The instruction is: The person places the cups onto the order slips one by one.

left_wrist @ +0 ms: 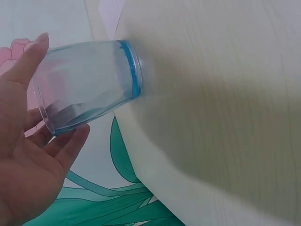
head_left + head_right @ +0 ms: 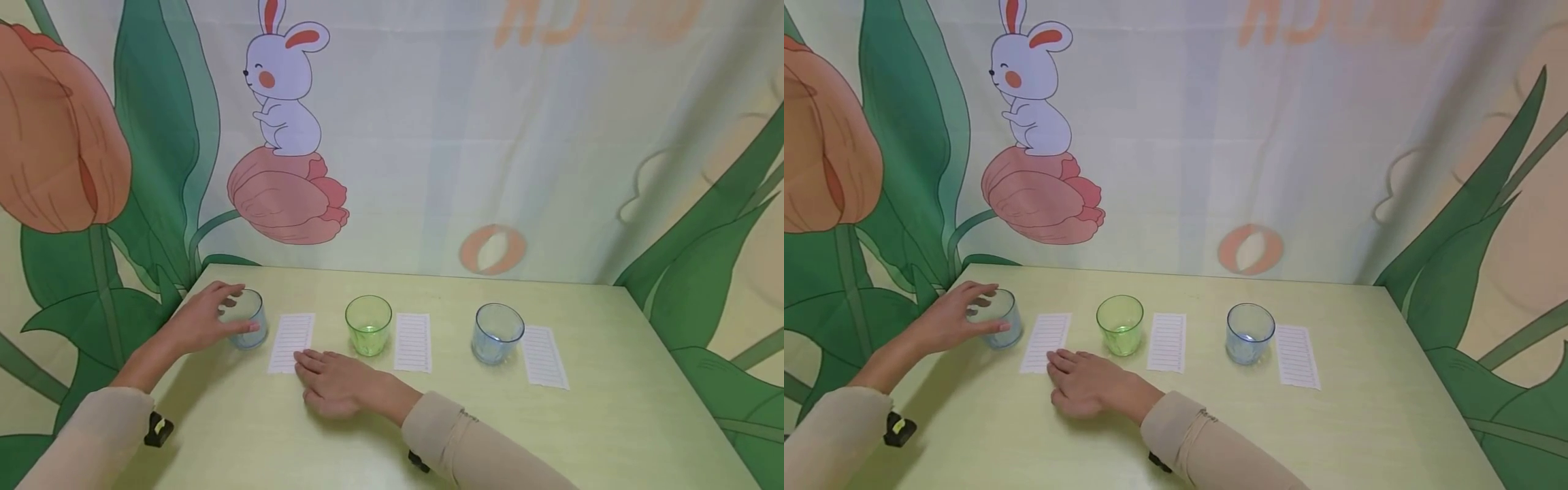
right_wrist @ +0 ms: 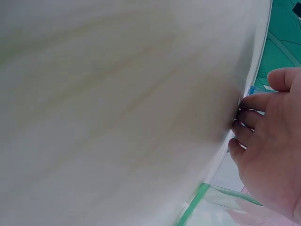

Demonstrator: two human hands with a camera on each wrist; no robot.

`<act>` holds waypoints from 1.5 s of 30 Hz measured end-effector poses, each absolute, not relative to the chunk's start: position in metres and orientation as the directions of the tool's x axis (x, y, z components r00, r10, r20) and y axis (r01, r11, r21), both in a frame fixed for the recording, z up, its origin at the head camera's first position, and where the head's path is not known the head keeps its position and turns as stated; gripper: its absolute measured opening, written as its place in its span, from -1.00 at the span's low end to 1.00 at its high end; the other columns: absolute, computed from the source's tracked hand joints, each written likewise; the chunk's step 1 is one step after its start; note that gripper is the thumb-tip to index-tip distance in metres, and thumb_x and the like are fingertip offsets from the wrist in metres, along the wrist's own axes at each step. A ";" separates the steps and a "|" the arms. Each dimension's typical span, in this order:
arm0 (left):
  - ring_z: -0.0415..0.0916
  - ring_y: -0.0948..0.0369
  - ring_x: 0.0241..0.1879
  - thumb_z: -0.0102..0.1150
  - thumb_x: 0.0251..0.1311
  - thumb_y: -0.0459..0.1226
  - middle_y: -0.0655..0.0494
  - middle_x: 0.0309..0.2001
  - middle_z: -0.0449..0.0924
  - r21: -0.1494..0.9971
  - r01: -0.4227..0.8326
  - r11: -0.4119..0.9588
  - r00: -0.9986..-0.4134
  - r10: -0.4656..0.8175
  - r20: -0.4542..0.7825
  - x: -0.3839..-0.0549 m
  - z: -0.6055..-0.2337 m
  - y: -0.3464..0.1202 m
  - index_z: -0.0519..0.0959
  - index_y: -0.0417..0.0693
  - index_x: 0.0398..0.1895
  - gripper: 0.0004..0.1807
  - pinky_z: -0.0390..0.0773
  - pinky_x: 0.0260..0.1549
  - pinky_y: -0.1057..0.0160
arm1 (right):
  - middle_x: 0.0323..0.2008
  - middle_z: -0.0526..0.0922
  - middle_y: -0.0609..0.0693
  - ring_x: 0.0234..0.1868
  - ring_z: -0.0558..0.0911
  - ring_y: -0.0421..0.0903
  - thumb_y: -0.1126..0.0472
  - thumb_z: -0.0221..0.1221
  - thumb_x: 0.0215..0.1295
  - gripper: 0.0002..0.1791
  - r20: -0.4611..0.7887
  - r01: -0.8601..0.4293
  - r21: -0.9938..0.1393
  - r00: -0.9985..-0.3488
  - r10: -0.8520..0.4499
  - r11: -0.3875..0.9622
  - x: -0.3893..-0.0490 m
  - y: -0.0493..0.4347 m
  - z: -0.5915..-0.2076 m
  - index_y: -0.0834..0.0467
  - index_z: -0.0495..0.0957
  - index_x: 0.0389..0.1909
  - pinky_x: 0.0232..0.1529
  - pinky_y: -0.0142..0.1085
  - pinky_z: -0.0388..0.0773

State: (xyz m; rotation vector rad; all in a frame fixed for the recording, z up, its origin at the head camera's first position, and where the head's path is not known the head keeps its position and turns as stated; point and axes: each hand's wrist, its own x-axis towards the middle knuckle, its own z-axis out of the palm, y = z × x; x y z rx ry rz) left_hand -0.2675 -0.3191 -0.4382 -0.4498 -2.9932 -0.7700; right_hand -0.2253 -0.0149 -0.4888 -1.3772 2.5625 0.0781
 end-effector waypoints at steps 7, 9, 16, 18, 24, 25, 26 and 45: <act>0.58 -0.23 0.20 0.50 0.16 0.23 -0.31 0.26 0.49 0.472 0.275 0.838 -0.961 0.247 0.122 -0.270 -0.431 -0.303 0.41 -0.36 0.47 0.05 0.66 0.07 -0.22 | 0.72 -0.10 -0.05 0.71 -0.12 -0.12 -0.08 -0.41 0.72 -0.31 -0.238 -0.822 -0.096 -0.528 -0.815 0.561 -0.226 -0.016 -0.489 0.13 0.00 0.72 0.64 -0.27 -0.12; 0.57 -0.21 0.21 0.51 0.13 0.26 -0.30 0.29 0.49 0.477 0.284 0.832 -0.959 0.257 0.122 -0.272 -0.428 -0.292 0.41 -0.34 0.47 0.08 0.66 0.08 -0.22 | 0.72 -0.10 -0.05 0.71 -0.12 -0.12 -0.08 -0.41 0.72 -0.31 -0.241 -0.822 -0.096 -0.528 -0.814 0.562 -0.225 -0.016 -0.489 0.13 0.00 0.72 0.64 -0.27 -0.12; 0.57 -0.16 0.24 0.51 0.11 0.28 -0.27 0.32 0.47 0.492 0.296 0.819 -0.953 0.292 0.087 -0.276 -0.424 -0.260 0.42 -0.32 0.48 0.10 0.66 0.11 -0.19 | 0.72 -0.10 -0.05 0.71 -0.12 -0.13 -0.07 -0.39 0.72 -0.32 -0.238 -0.824 -0.092 -0.527 -0.816 0.559 -0.225 -0.016 -0.488 0.12 0.02 0.71 0.64 -0.26 -0.11; 0.56 -0.15 0.24 0.51 0.12 0.28 -0.25 0.32 0.47 0.492 0.282 0.823 -0.956 0.286 0.069 -0.276 -0.427 -0.257 0.42 -0.31 0.48 0.09 0.65 0.12 -0.18 | 0.72 -0.10 -0.04 0.71 -0.12 -0.13 -0.07 -0.39 0.72 -0.32 -0.239 -0.826 -0.092 -0.523 -0.818 0.556 -0.224 -0.017 -0.487 0.12 0.02 0.71 0.64 -0.26 -0.11; 0.57 -0.14 0.23 0.51 0.10 0.29 -0.23 0.32 0.49 0.494 0.278 0.824 -0.955 0.293 0.049 -0.275 -0.437 -0.256 0.43 -0.30 0.48 0.09 0.63 0.14 -0.18 | 0.72 -0.09 -0.04 0.71 -0.12 -0.13 -0.07 -0.38 0.72 -0.31 -0.245 -0.827 -0.084 -0.523 -0.816 0.555 -0.224 -0.017 -0.486 0.12 0.02 0.71 0.64 -0.25 -0.09; 0.57 -0.13 0.23 0.51 0.10 0.29 -0.23 0.32 0.49 0.494 0.281 0.823 -0.954 0.295 0.052 -0.274 -0.438 -0.255 0.43 -0.30 0.48 0.09 0.63 0.14 -0.18 | 0.72 -0.10 -0.04 0.71 -0.12 -0.12 -0.07 -0.38 0.72 -0.31 -0.246 -0.827 -0.084 -0.523 -0.816 0.556 -0.224 -0.017 -0.487 0.12 0.02 0.71 0.64 -0.25 -0.09; 0.58 -0.13 0.23 0.52 0.09 0.28 -0.22 0.32 0.49 0.494 0.283 0.822 -0.954 0.295 0.055 -0.274 -0.439 -0.255 0.44 -0.29 0.47 0.08 0.63 0.13 -0.18 | 0.72 -0.09 -0.03 0.71 -0.11 -0.12 -0.07 -0.38 0.72 -0.31 -0.245 -0.828 -0.085 -0.522 -0.817 0.555 -0.224 -0.017 -0.487 0.12 0.02 0.71 0.65 -0.24 -0.08; 0.55 -0.14 0.25 0.53 0.06 0.30 -0.19 0.31 0.48 0.513 0.294 0.806 -0.950 0.306 0.063 -0.273 -0.441 -0.249 0.38 -0.21 0.50 0.11 0.62 0.15 -0.20 | 0.72 -0.09 0.02 0.71 -0.11 -0.09 -0.06 -0.42 0.71 -0.30 -0.214 -0.825 -0.160 -0.507 -0.835 0.542 -0.227 -0.008 -0.484 0.16 0.01 0.71 0.65 -0.20 -0.07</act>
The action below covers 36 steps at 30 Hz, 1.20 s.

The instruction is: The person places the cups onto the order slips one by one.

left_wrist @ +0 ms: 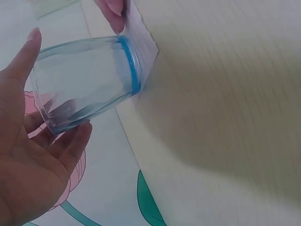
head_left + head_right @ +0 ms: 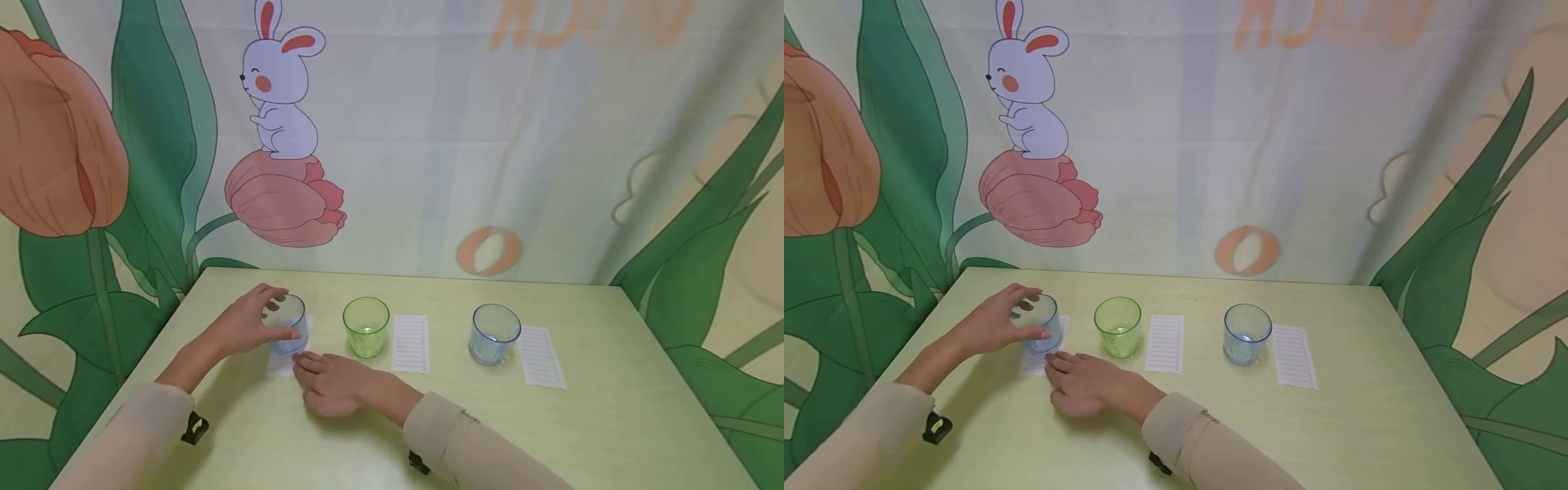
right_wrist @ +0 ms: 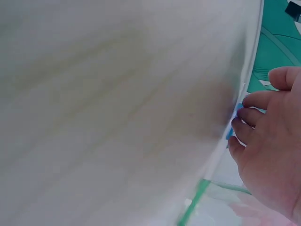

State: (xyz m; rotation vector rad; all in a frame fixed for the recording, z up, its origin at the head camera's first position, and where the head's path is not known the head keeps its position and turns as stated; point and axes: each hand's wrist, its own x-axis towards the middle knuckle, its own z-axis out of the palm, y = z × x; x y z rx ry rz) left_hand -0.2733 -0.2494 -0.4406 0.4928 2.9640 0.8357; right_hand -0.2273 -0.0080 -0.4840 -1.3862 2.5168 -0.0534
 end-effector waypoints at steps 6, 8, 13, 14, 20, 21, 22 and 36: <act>0.47 -0.21 0.32 0.53 0.03 0.33 -0.29 0.37 0.41 0.470 0.311 0.826 -0.944 0.325 0.053 -0.276 -0.430 -0.247 0.27 -0.28 0.57 0.24 0.53 0.22 -0.30 | 0.71 -0.06 0.01 0.70 -0.07 -0.10 -0.02 -0.40 0.70 -0.31 -0.160 -0.834 -0.195 -0.492 -0.856 0.516 -0.220 0.018 -0.472 0.18 0.03 0.70 0.64 -0.28 -0.10; 0.40 -0.25 0.37 0.52 0.02 0.35 -0.32 0.43 0.36 0.450 0.317 0.835 -0.944 0.325 0.062 -0.275 -0.423 -0.245 0.26 -0.30 0.58 0.27 0.46 0.29 -0.34 | 0.71 -0.05 0.00 0.70 -0.06 -0.11 0.00 -0.38 0.70 -0.32 -0.141 -0.831 -0.203 -0.498 -0.856 0.517 -0.216 0.031 -0.466 0.18 0.04 0.70 0.63 -0.30 -0.11; 0.23 -0.25 0.51 0.46 0.01 0.43 -0.27 0.56 0.21 0.433 0.352 0.830 -0.933 0.346 0.095 -0.270 -0.404 -0.224 0.20 -0.26 0.63 0.33 0.32 0.40 -0.34 | 0.71 -0.04 0.02 0.70 -0.06 -0.10 0.01 -0.34 0.73 -0.34 -0.083 -0.828 -0.220 -0.511 -0.856 0.516 -0.206 0.074 -0.449 0.20 0.04 0.69 0.64 -0.24 -0.06; 0.21 -0.24 0.52 0.45 0.00 0.44 -0.25 0.58 0.20 0.430 0.363 0.827 -0.930 0.354 0.104 -0.269 -0.402 -0.217 0.19 -0.24 0.64 0.34 0.31 0.41 -0.33 | 0.71 -0.03 0.03 0.70 -0.05 -0.09 0.01 -0.34 0.73 -0.34 -0.072 -0.829 -0.218 -0.513 -0.855 0.515 -0.204 0.083 -0.447 0.20 0.04 0.69 0.64 -0.22 -0.05; 0.26 -0.17 0.52 0.50 0.03 0.35 -0.17 0.57 0.24 0.412 0.447 0.794 -0.894 0.413 0.172 -0.262 -0.400 -0.176 0.20 -0.19 0.64 0.28 0.38 0.40 -0.27 | 0.71 -0.02 0.06 0.70 -0.03 -0.04 0.00 -0.29 0.74 -0.34 -0.055 -0.806 -0.204 -0.558 -0.828 0.556 -0.195 0.131 -0.442 0.22 0.06 0.68 0.65 -0.13 -0.02; 0.27 -0.16 0.52 0.51 0.05 0.33 -0.16 0.57 0.25 0.412 0.459 0.787 -0.888 0.424 0.178 -0.261 -0.401 -0.169 0.21 -0.20 0.64 0.26 0.39 0.39 -0.26 | 0.71 -0.01 0.07 0.70 -0.02 -0.02 0.01 -0.28 0.74 -0.34 -0.055 -0.799 -0.203 -0.568 -0.821 0.567 -0.193 0.138 -0.443 0.23 0.07 0.68 0.65 -0.12 -0.02; 0.28 -0.14 0.51 0.51 0.06 0.32 -0.15 0.56 0.26 0.416 0.468 0.779 -0.883 0.433 0.182 -0.261 -0.402 -0.163 0.21 -0.20 0.64 0.24 0.41 0.38 -0.24 | 0.70 -0.01 0.07 0.70 -0.02 -0.01 0.02 -0.26 0.73 -0.34 -0.058 -0.790 -0.203 -0.580 -0.813 0.578 -0.193 0.145 -0.445 0.24 0.07 0.68 0.65 -0.11 -0.02; 0.38 -0.15 0.45 0.54 0.09 0.26 -0.12 0.53 0.32 0.505 0.449 0.737 -0.885 0.443 0.141 -0.273 -0.433 -0.124 0.26 -0.20 0.61 0.18 0.44 0.37 -0.20 | 0.69 0.00 0.16 0.69 0.01 0.08 0.01 -0.20 0.71 -0.31 -0.077 -0.712 -0.196 -0.675 -0.734 0.674 -0.204 0.195 -0.480 0.28 0.05 0.67 0.64 -0.01 0.04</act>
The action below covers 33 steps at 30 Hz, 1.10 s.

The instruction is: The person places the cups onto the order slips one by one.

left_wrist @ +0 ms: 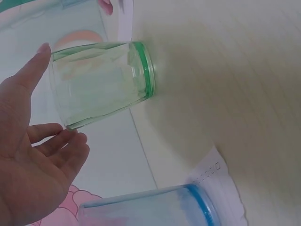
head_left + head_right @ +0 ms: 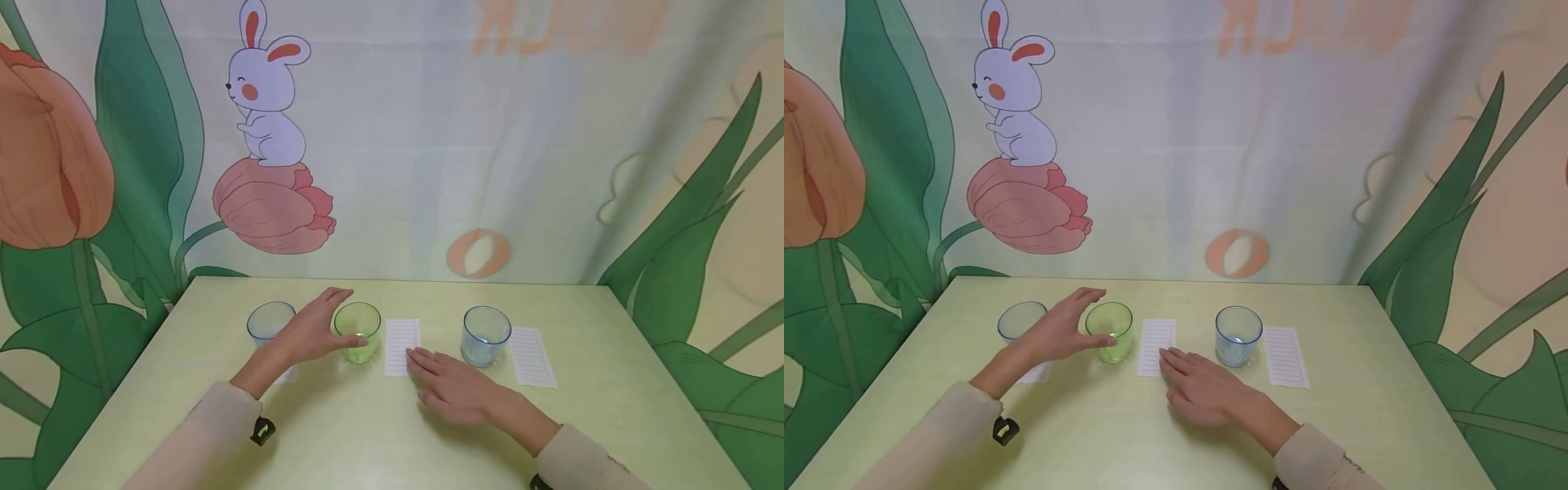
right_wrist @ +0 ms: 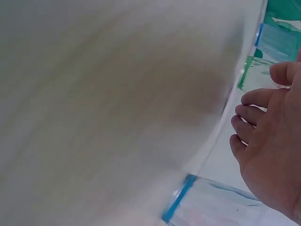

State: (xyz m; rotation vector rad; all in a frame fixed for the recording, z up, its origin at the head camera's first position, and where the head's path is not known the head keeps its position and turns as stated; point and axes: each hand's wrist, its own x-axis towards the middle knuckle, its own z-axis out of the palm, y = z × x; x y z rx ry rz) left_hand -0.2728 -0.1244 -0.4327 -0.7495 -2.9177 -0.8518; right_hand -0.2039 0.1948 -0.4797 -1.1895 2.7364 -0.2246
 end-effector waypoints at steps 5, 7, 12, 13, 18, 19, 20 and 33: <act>0.40 -0.11 0.44 0.56 0.09 0.23 -0.08 0.51 0.35 0.528 0.446 0.723 -0.885 0.446 0.135 -0.275 -0.438 -0.122 0.30 -0.20 0.59 0.14 0.45 0.37 -0.18 | 0.69 0.02 0.15 0.69 0.02 0.09 0.01 -0.20 0.71 -0.32 -0.103 -0.717 -0.193 -0.664 -0.741 0.669 -0.204 0.197 -0.486 0.28 0.09 0.66 0.63 0.00 0.04; 0.43 -0.09 0.41 0.57 0.09 0.21 -0.07 0.48 0.39 0.541 0.448 0.712 -0.882 0.452 0.136 -0.275 -0.439 -0.122 0.31 -0.18 0.58 0.12 0.47 0.35 -0.16 | 0.69 0.02 0.14 0.69 0.03 0.08 0.02 -0.20 0.71 -0.33 -0.108 -0.718 -0.194 -0.661 -0.742 0.668 -0.204 0.197 -0.487 0.28 0.10 0.66 0.63 -0.01 0.04; 0.48 -0.11 0.36 0.56 0.11 0.19 -0.11 0.38 0.49 0.576 0.450 0.683 -0.876 0.463 0.135 -0.277 -0.444 -0.121 0.35 -0.17 0.56 0.07 0.52 0.29 -0.16 | 0.70 -0.01 0.13 0.69 0.01 0.10 0.03 -0.20 0.72 -0.34 -0.120 -0.715 -0.207 -0.659 -0.743 0.668 -0.203 0.197 -0.488 0.28 0.10 0.66 0.64 -0.02 0.03; 0.48 -0.12 0.35 0.56 0.12 0.19 -0.11 0.37 0.50 0.582 0.444 0.681 -0.879 0.459 0.133 -0.277 -0.445 -0.121 0.35 -0.15 0.56 0.06 0.53 0.29 -0.15 | 0.70 -0.01 0.13 0.69 0.00 0.10 0.03 -0.20 0.72 -0.34 -0.122 -0.714 -0.212 -0.658 -0.743 0.667 -0.203 0.197 -0.488 0.28 0.10 0.66 0.64 -0.02 0.03; 0.49 -0.08 0.35 0.60 0.09 0.15 -0.07 0.34 0.52 0.617 0.422 0.664 -0.887 0.443 0.130 -0.278 -0.449 -0.120 0.37 -0.12 0.55 0.04 0.53 0.29 -0.11 | 0.70 -0.03 0.13 0.70 -0.02 0.09 0.03 -0.21 0.72 -0.34 -0.134 -0.709 -0.230 -0.655 -0.744 0.666 -0.203 0.197 -0.489 0.29 0.08 0.66 0.64 -0.03 0.02; 0.49 -0.06 0.35 0.60 0.09 0.14 -0.06 0.34 0.52 0.623 0.421 0.659 -0.887 0.442 0.131 -0.278 -0.449 -0.119 0.37 -0.11 0.55 0.04 0.53 0.29 -0.10 | 0.70 -0.04 0.13 0.70 -0.02 0.09 0.03 -0.22 0.72 -0.34 -0.136 -0.709 -0.229 -0.655 -0.744 0.666 -0.204 0.198 -0.489 0.29 0.08 0.66 0.64 -0.04 0.02; 0.49 -0.06 0.35 0.60 0.10 0.13 -0.06 0.34 0.52 0.626 0.425 0.653 -0.885 0.445 0.137 -0.278 -0.449 -0.119 0.37 -0.12 0.55 0.04 0.53 0.29 -0.11 | 0.70 -0.04 0.14 0.70 -0.03 0.09 0.03 -0.22 0.72 -0.34 -0.138 -0.709 -0.228 -0.655 -0.743 0.667 -0.204 0.198 -0.490 0.29 0.08 0.66 0.64 -0.04 0.02; 0.56 -0.07 0.26 0.59 0.10 0.14 -0.12 0.26 0.59 0.578 0.475 0.664 -0.868 0.460 0.185 -0.281 -0.442 -0.114 0.46 -0.21 0.46 -0.03 0.59 0.22 -0.09 | 0.69 -0.02 0.17 0.69 -0.02 0.11 0.05 -0.22 0.72 -0.34 -0.154 -0.724 -0.228 -0.633 -0.759 0.651 -0.205 0.196 -0.483 0.32 0.08 0.65 0.64 -0.03 0.02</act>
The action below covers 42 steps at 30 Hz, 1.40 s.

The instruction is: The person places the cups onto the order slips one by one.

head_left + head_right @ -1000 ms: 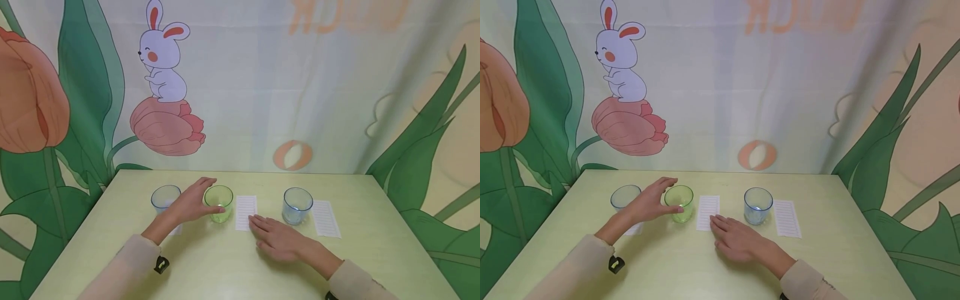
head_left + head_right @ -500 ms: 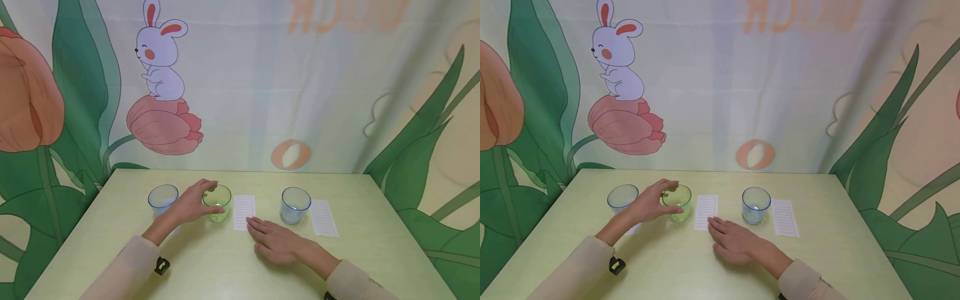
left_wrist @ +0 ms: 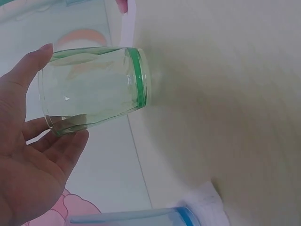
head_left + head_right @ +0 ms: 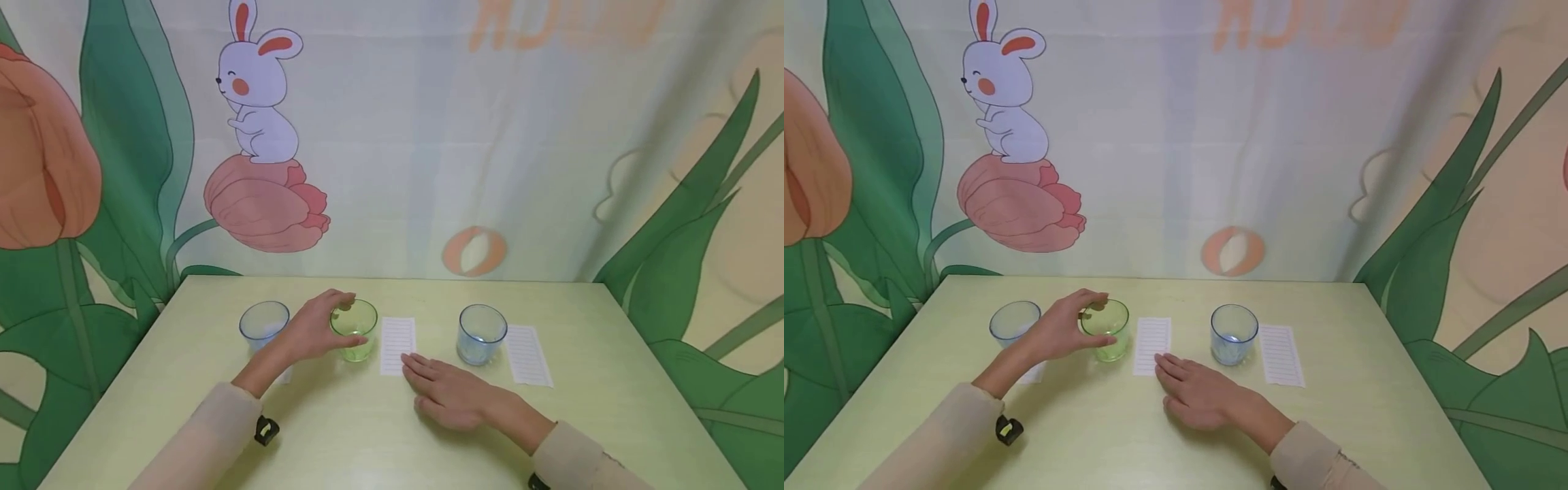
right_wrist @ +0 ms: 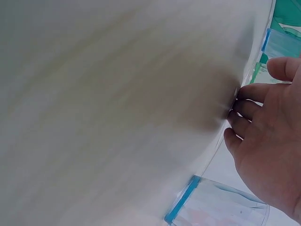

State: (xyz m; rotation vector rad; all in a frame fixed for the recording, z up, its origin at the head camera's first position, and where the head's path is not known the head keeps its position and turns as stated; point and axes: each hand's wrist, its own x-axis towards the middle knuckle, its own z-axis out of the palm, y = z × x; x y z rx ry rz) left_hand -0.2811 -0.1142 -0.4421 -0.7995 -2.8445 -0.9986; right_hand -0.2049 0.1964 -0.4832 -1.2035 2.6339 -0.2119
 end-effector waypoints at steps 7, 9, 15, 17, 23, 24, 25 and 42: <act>0.54 -0.02 0.29 0.59 0.09 0.16 -0.07 0.27 0.58 0.585 0.491 0.646 -0.859 0.472 0.199 -0.292 -0.435 -0.090 0.45 -0.19 0.49 0.00 0.56 0.28 -0.06 | 0.69 -0.01 0.19 0.69 0.00 0.12 0.06 -0.22 0.72 -0.35 -0.159 -0.733 -0.216 -0.625 -0.764 0.645 -0.205 0.197 -0.481 0.34 0.09 0.64 0.63 -0.01 0.04; 0.53 -0.03 0.30 0.59 0.10 0.16 -0.08 0.28 0.57 0.587 0.497 0.639 -0.854 0.481 0.200 -0.296 -0.435 -0.081 0.44 -0.19 0.49 0.00 0.55 0.29 -0.05 | 0.69 -0.02 0.20 0.69 0.00 0.13 0.06 -0.21 0.72 -0.34 -0.157 -0.736 -0.214 -0.623 -0.766 0.642 -0.206 0.197 -0.481 0.34 0.09 0.64 0.63 -0.01 0.04; 0.54 0.00 0.31 0.60 0.10 0.14 -0.06 0.29 0.56 0.594 0.498 0.631 -0.849 0.496 0.184 -0.303 -0.437 -0.061 0.43 -0.19 0.50 0.00 0.56 0.29 -0.01 | 0.70 -0.06 0.17 0.70 -0.04 0.10 0.04 -0.23 0.73 -0.34 -0.163 -0.733 -0.212 -0.626 -0.763 0.647 -0.207 0.198 -0.484 0.31 0.05 0.66 0.64 -0.04 0.01; 0.54 0.00 0.30 0.61 0.09 0.13 -0.08 0.30 0.55 0.599 0.495 0.629 -0.848 0.500 0.176 -0.304 -0.438 -0.056 0.44 -0.19 0.50 0.00 0.56 0.28 -0.01 | 0.70 -0.05 0.16 0.70 -0.04 0.09 0.04 -0.24 0.73 -0.33 -0.162 -0.735 -0.205 -0.626 -0.763 0.647 -0.207 0.198 -0.485 0.31 0.06 0.66 0.64 -0.05 0.01; 0.52 -0.01 0.31 0.60 0.10 0.13 -0.08 0.31 0.54 0.603 0.484 0.634 -0.848 0.509 0.146 -0.304 -0.444 -0.047 0.43 -0.18 0.50 -0.01 0.54 0.30 -0.01 | 0.70 -0.05 0.17 0.70 -0.04 0.08 0.04 -0.26 0.73 -0.33 -0.163 -0.743 -0.192 -0.621 -0.767 0.642 -0.208 0.198 -0.488 0.31 0.05 0.66 0.65 -0.06 0.00; 0.53 -0.01 0.31 0.60 0.10 0.13 -0.07 0.31 0.54 0.602 0.483 0.636 -0.848 0.510 0.142 -0.304 -0.444 -0.046 0.44 -0.17 0.50 -0.01 0.54 0.30 -0.01 | 0.70 -0.05 0.17 0.70 -0.04 0.08 0.03 -0.26 0.73 -0.33 -0.162 -0.743 -0.193 -0.620 -0.767 0.641 -0.208 0.198 -0.488 0.32 0.05 0.66 0.65 -0.06 0.00; 0.53 -0.01 0.31 0.60 0.10 0.14 -0.06 0.30 0.55 0.602 0.483 0.636 -0.848 0.511 0.140 -0.304 -0.445 -0.046 0.44 -0.17 0.50 -0.01 0.54 0.31 -0.01 | 0.70 -0.05 0.17 0.70 -0.04 0.08 0.03 -0.26 0.73 -0.33 -0.163 -0.742 -0.194 -0.620 -0.767 0.641 -0.208 0.198 -0.488 0.32 0.05 0.66 0.65 -0.06 0.00; 0.50 -0.03 0.34 0.59 0.13 0.11 -0.04 0.33 0.51 0.611 0.440 0.658 -0.865 0.494 0.090 -0.298 -0.444 -0.041 0.40 -0.16 0.52 -0.01 0.50 0.33 -0.07 | 0.70 -0.04 0.17 0.70 -0.03 0.09 0.04 -0.25 0.72 -0.33 -0.165 -0.735 -0.212 -0.622 -0.765 0.644 -0.207 0.197 -0.485 0.32 0.06 0.66 0.64 -0.02 0.02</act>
